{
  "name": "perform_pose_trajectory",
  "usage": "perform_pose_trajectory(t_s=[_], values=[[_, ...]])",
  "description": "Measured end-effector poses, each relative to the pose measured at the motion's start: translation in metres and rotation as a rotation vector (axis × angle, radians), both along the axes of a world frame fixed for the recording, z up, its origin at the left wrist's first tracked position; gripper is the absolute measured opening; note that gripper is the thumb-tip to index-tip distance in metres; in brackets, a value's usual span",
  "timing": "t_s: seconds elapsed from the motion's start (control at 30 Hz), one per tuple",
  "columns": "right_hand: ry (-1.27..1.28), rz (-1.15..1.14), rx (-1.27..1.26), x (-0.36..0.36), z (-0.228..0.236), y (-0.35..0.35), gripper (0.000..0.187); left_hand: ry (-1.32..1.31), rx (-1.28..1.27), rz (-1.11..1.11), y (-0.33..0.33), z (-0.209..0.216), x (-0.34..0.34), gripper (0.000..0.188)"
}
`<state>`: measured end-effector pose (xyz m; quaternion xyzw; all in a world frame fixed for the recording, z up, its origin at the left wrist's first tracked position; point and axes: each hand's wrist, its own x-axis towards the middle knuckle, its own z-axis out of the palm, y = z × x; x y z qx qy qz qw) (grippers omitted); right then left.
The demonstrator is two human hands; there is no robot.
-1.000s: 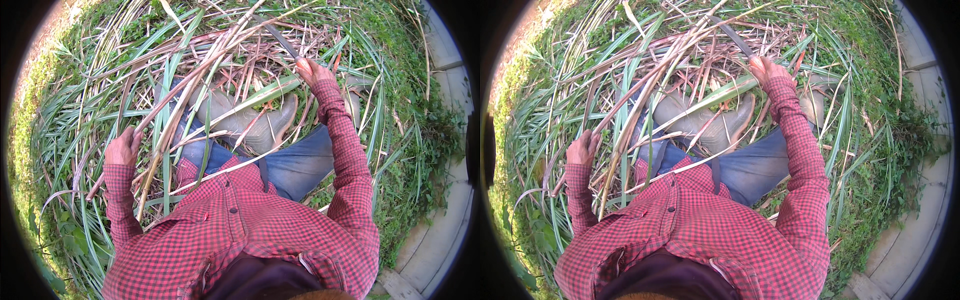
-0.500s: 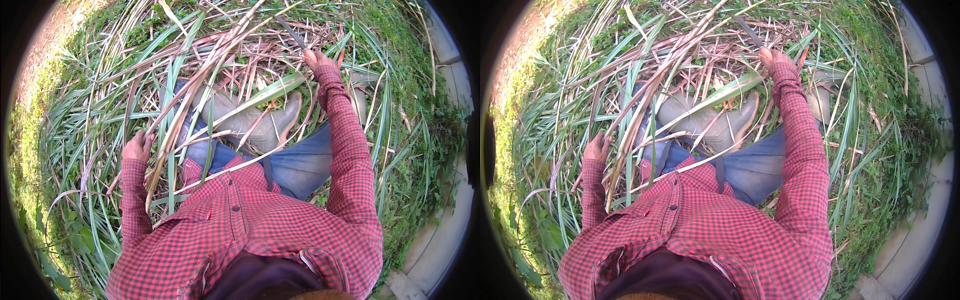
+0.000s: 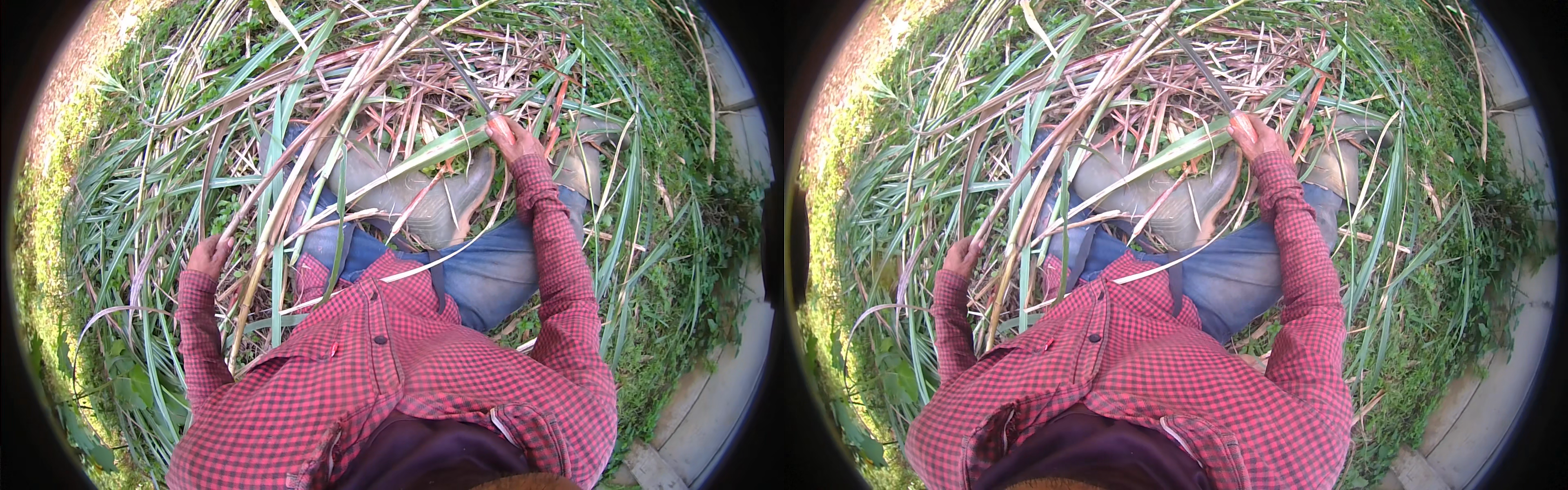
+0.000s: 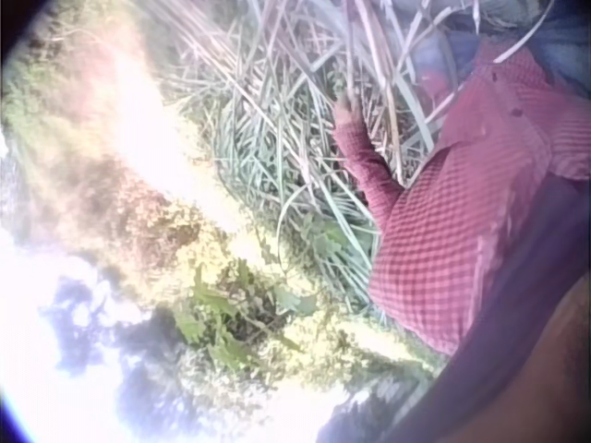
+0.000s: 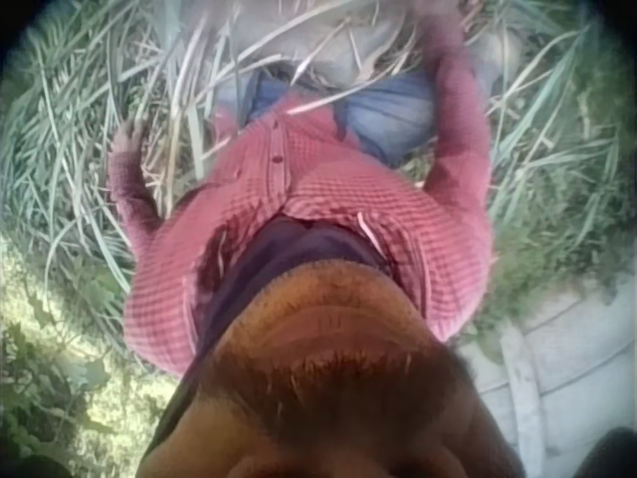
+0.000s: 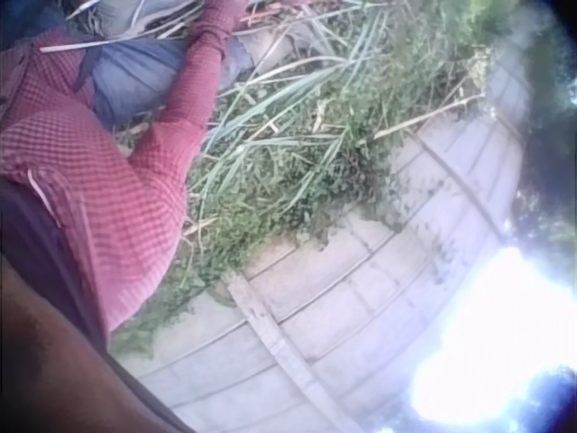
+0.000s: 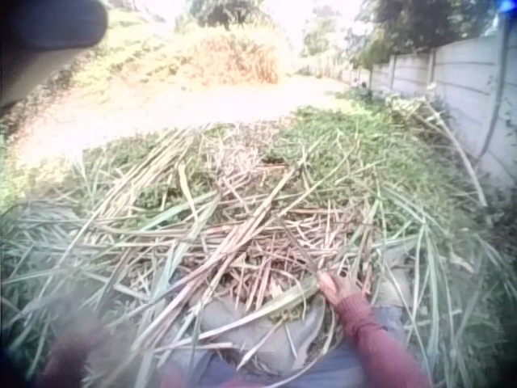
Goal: The person sits on the ground and uses a knife to strip the outer layers of long, green plant stalks. They hold the stalks with one hand and scrape the blade along the length to remove the fibrous exterior, discarding the waste onto the surrounding grass.
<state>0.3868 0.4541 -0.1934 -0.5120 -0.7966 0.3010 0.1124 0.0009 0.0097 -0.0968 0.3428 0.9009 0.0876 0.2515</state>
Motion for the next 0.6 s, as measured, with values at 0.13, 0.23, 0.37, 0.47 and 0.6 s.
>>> perform_pose_trajectory(t_s=[0.13, 0.23, 0.37, 0.47, 0.6], values=[[-0.103, 0.286, 0.075, -0.024, 0.063, -0.051, 0.06, 0.317, 0.134, 0.039, 0.011, 0.01, 0.034, 0.038], [0.006, 0.601, 0.235, -0.047, 0.091, -0.086, 0.059, 0.275, 0.152, 0.091, 0.022, 0.026, 0.049, 0.037], [0.063, 0.777, 0.379, -0.072, 0.103, -0.118, 0.056, 0.255, 0.106, 0.133, 0.028, 0.049, 0.053, 0.035], [-0.041, 0.64, 0.289, -0.071, 0.081, -0.095, 0.054, 0.234, 0.118, 0.181, 0.026, 0.055, 0.054, 0.032], [-0.14, 0.153, 0.22, -0.042, 0.029, 0.002, 0.054, 0.238, 0.121, 0.137, 0.036, 0.061, 0.068, 0.03]])
